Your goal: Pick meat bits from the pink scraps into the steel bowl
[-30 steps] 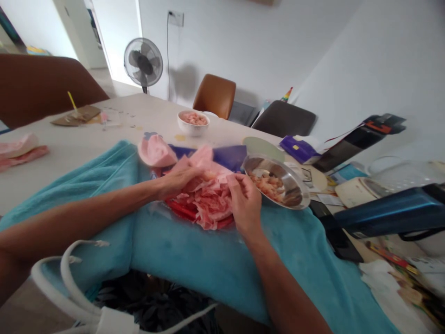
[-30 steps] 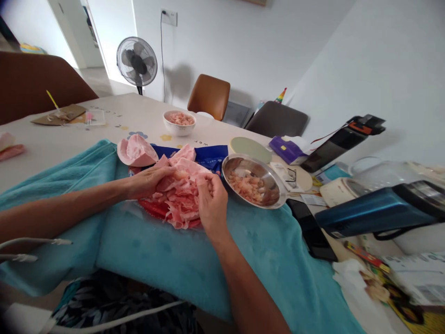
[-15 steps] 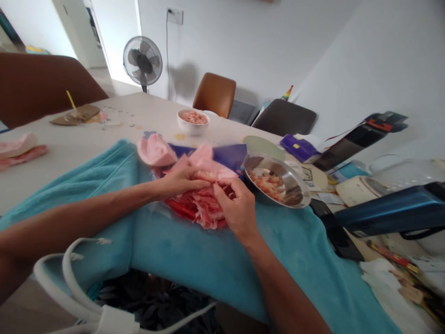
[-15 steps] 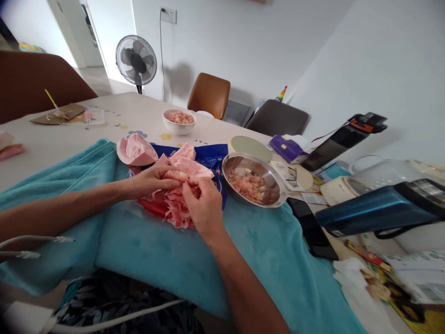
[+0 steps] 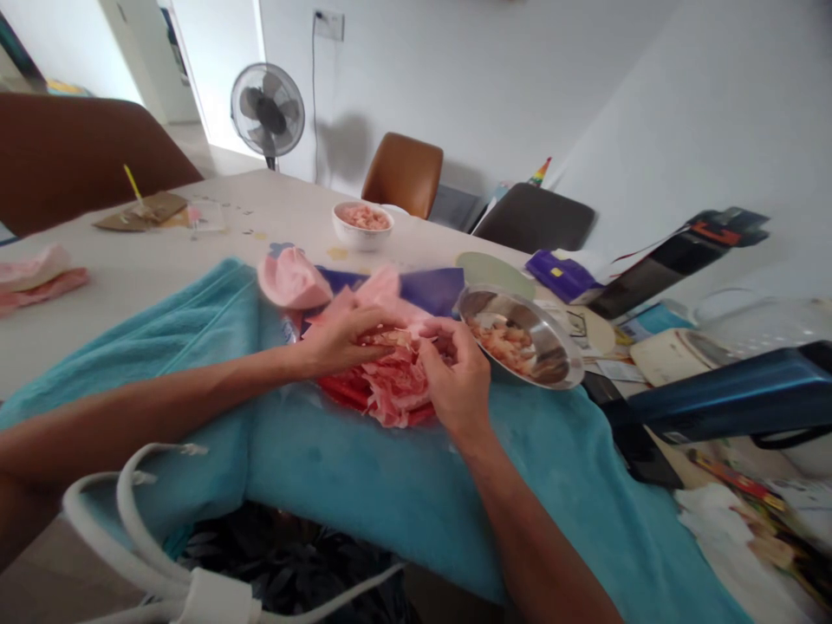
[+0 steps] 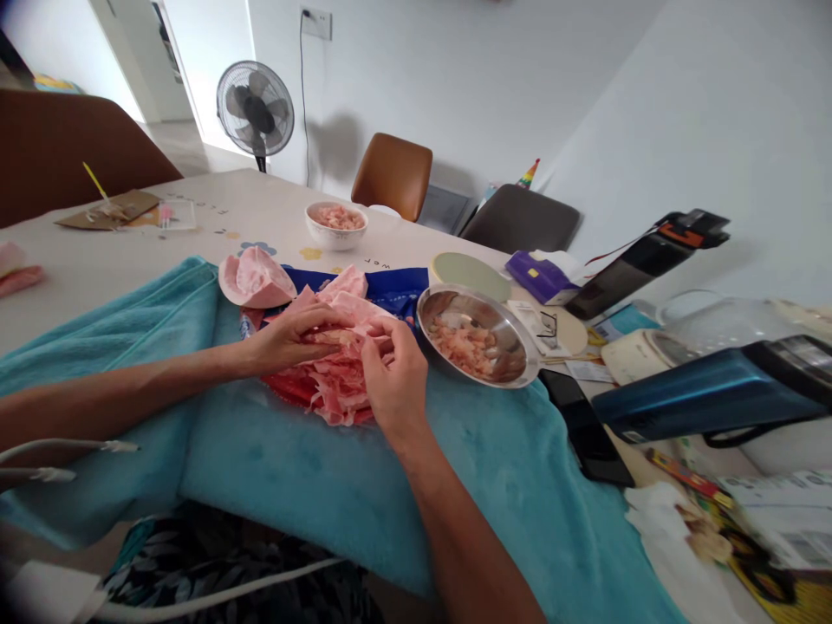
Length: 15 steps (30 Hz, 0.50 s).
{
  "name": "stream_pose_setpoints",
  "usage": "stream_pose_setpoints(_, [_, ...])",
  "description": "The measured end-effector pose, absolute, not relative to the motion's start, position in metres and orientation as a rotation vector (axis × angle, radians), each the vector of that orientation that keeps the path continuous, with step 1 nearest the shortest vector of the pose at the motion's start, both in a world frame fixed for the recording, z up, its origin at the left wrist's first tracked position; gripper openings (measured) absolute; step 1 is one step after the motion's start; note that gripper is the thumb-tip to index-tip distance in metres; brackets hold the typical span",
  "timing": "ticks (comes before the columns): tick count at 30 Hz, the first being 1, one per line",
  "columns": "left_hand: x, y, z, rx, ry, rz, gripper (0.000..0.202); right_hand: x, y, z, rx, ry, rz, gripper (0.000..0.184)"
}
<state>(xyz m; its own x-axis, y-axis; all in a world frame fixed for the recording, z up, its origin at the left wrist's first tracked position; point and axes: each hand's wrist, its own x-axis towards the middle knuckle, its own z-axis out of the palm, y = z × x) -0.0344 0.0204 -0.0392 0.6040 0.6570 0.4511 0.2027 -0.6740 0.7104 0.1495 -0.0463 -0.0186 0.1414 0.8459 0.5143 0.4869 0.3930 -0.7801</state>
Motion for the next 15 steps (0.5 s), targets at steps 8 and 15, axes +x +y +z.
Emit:
stream_pose_setpoints(8, [-0.0353,0.0184,-0.0335,2.395,0.777,0.991,0.029,0.1530,-0.0462,-0.0184,-1.178,-1.600,0.320,0.014])
stream_pose_setpoints(15, [-0.0365,0.0210,-0.0360,2.465,0.698,0.989,0.029,0.1525,-0.0454,-0.0174,-1.051,-1.893,0.300,0.026])
